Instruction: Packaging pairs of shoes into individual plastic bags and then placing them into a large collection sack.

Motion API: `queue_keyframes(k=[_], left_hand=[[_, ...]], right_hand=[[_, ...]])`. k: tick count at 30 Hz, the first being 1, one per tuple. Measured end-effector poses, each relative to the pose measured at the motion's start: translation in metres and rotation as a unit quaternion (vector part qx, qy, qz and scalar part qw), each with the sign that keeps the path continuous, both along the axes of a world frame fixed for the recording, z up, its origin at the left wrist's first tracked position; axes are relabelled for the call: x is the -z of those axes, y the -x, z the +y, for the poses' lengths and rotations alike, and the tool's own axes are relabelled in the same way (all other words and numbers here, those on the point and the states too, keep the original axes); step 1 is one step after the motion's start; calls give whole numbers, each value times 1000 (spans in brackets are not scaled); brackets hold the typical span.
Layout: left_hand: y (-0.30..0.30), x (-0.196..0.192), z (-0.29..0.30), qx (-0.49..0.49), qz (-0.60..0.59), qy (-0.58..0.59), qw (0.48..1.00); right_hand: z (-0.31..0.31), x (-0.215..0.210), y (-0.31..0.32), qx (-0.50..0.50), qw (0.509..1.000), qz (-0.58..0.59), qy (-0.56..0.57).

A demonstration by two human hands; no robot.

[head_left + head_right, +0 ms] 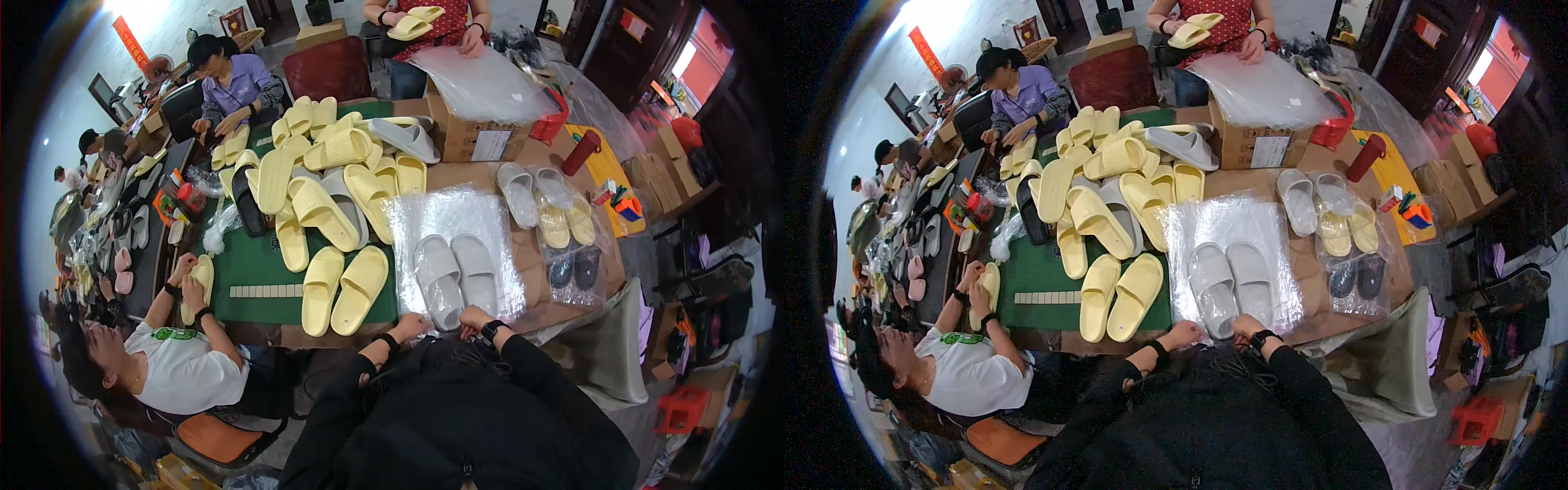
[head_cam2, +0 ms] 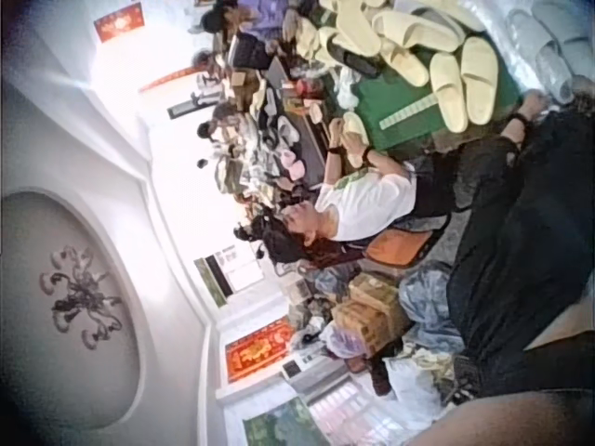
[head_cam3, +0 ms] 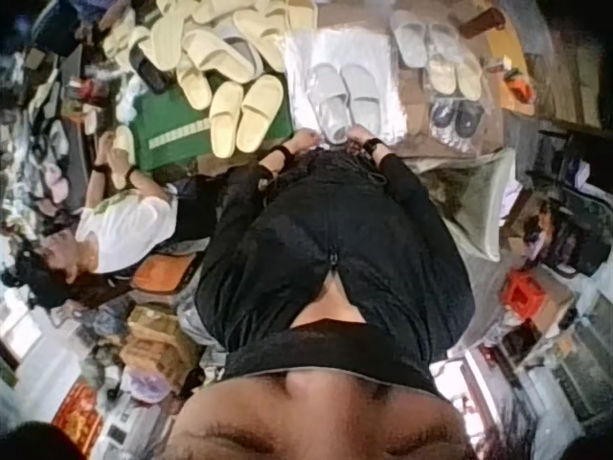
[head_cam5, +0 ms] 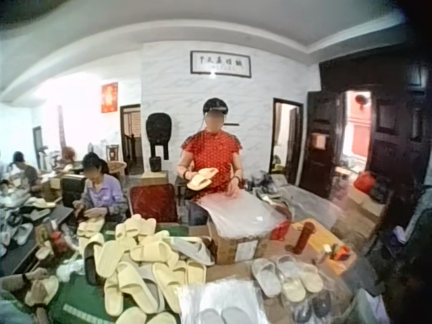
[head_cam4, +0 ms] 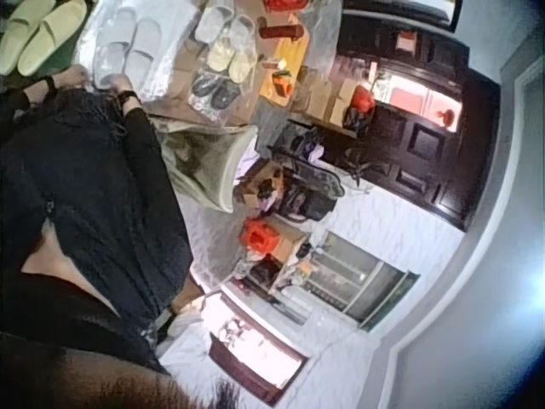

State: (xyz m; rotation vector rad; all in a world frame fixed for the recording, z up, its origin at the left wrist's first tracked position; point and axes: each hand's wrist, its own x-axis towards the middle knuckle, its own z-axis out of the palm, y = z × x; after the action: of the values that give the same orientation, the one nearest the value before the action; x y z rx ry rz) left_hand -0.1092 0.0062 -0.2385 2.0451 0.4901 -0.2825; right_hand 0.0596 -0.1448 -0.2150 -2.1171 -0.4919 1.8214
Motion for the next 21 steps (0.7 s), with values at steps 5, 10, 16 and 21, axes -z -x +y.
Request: queue_keyframes(k=[5,10,16,21], left_hand=[[1,-7,4,27,12,6,1000],[1,-1,1,43,-7,-7,999],[-2,-6,-9,-56,1,9,998],[-1,-2,-8,-44,56,29,997]], right_hand=[[6,14,-2,41,999,-17,12],[2,-5,0,133,990,11,-37],[-1,-27,9,151,966,-73,-195],[-30,-40,1,107,979,-67,-161]])
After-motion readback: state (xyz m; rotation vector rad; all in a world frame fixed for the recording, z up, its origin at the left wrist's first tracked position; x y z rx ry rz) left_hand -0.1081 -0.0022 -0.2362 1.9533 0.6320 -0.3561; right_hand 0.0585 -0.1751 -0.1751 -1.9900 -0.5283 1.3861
